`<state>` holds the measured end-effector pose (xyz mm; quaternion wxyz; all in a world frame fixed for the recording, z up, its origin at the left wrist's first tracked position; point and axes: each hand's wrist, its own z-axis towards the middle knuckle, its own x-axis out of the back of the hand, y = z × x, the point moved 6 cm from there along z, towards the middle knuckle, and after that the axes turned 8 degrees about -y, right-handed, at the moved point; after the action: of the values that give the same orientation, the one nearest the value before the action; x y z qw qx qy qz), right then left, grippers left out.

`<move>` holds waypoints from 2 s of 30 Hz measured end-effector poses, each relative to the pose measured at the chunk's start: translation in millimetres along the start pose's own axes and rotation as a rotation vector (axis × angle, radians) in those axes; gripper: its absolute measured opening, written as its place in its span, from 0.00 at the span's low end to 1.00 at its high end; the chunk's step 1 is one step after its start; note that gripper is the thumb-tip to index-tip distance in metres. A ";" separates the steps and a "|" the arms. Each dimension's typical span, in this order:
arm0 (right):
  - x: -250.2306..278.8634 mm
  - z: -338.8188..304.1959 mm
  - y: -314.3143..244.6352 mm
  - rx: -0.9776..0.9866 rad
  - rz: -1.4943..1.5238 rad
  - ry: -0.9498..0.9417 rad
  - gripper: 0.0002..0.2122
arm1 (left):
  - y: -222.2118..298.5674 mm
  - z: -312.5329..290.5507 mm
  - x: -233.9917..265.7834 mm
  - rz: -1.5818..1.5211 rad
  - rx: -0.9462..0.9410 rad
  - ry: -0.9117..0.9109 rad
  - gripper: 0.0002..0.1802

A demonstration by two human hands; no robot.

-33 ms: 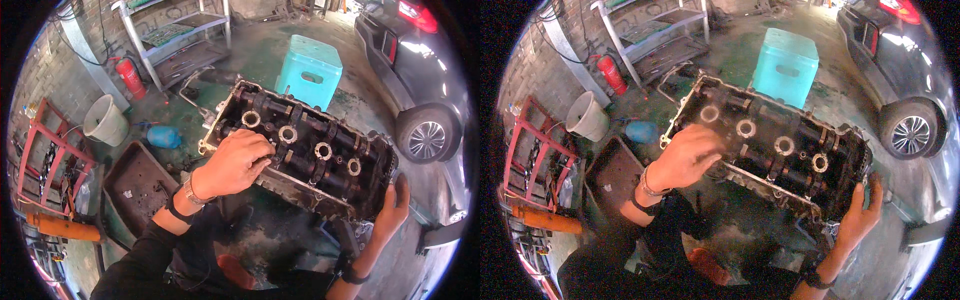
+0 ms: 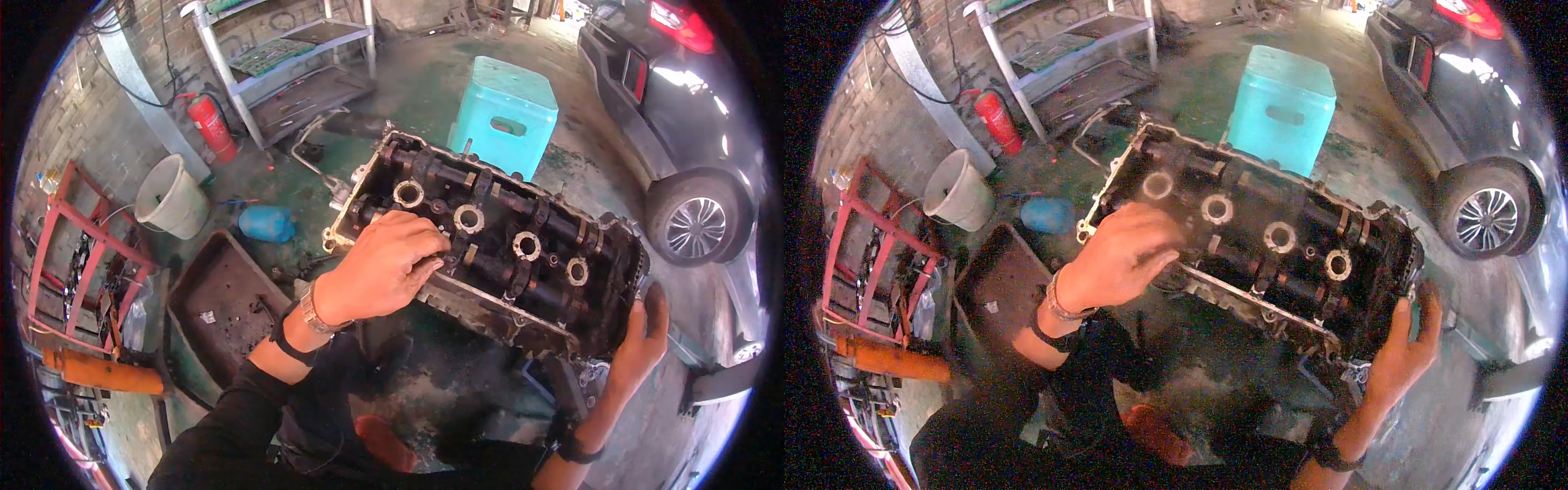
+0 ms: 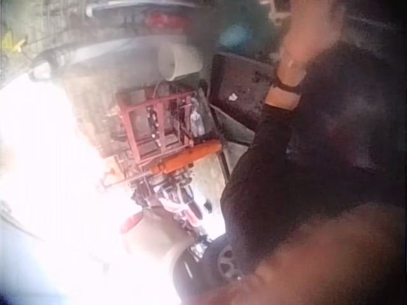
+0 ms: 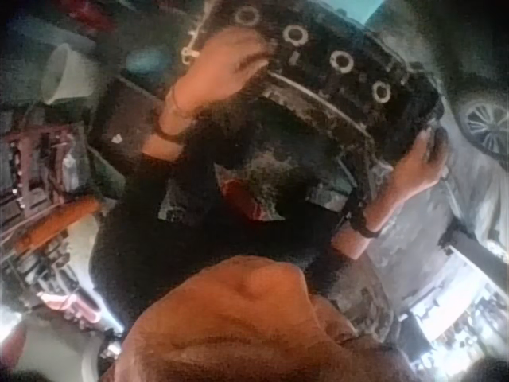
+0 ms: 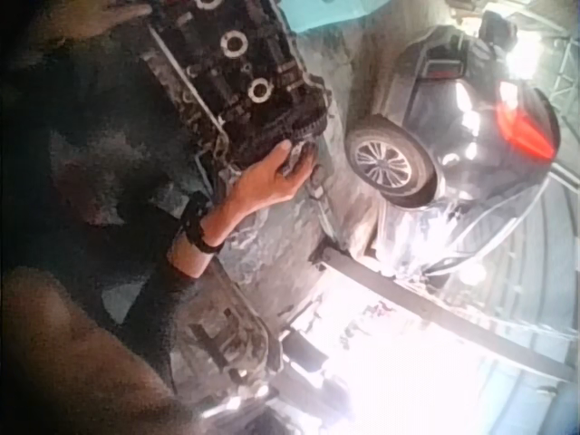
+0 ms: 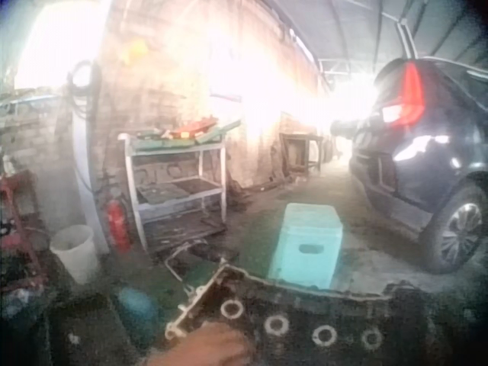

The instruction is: The person works on a disassembled engine cylinder head, manipulating the camshaft and timing chain by hand. They rotate the camshaft, adjust the chain, and reposition the head on a stand while handling related parts in a blue bin.

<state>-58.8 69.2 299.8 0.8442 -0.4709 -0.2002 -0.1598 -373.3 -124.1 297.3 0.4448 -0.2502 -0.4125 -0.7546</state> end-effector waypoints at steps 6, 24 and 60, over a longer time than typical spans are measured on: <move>4.2 -0.5 2.9 0.001 -0.006 0.017 0.21 | 1.6 7.4 -13.9 -0.008 0.040 -0.045 0.10; 34.6 -2.9 10.6 -0.009 0.059 0.095 0.18 | -1.4 6.3 -23.3 -0.033 0.271 0.071 0.14; 51.9 1.0 48.3 -0.179 0.303 0.118 0.20 | -5.6 5.0 -29.2 -0.064 0.397 0.116 0.10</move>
<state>8.3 90.2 290.4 0.8235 -0.5589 -0.0618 -0.0752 -364.2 -104.9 276.0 0.4840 -0.1007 -0.5344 -0.6856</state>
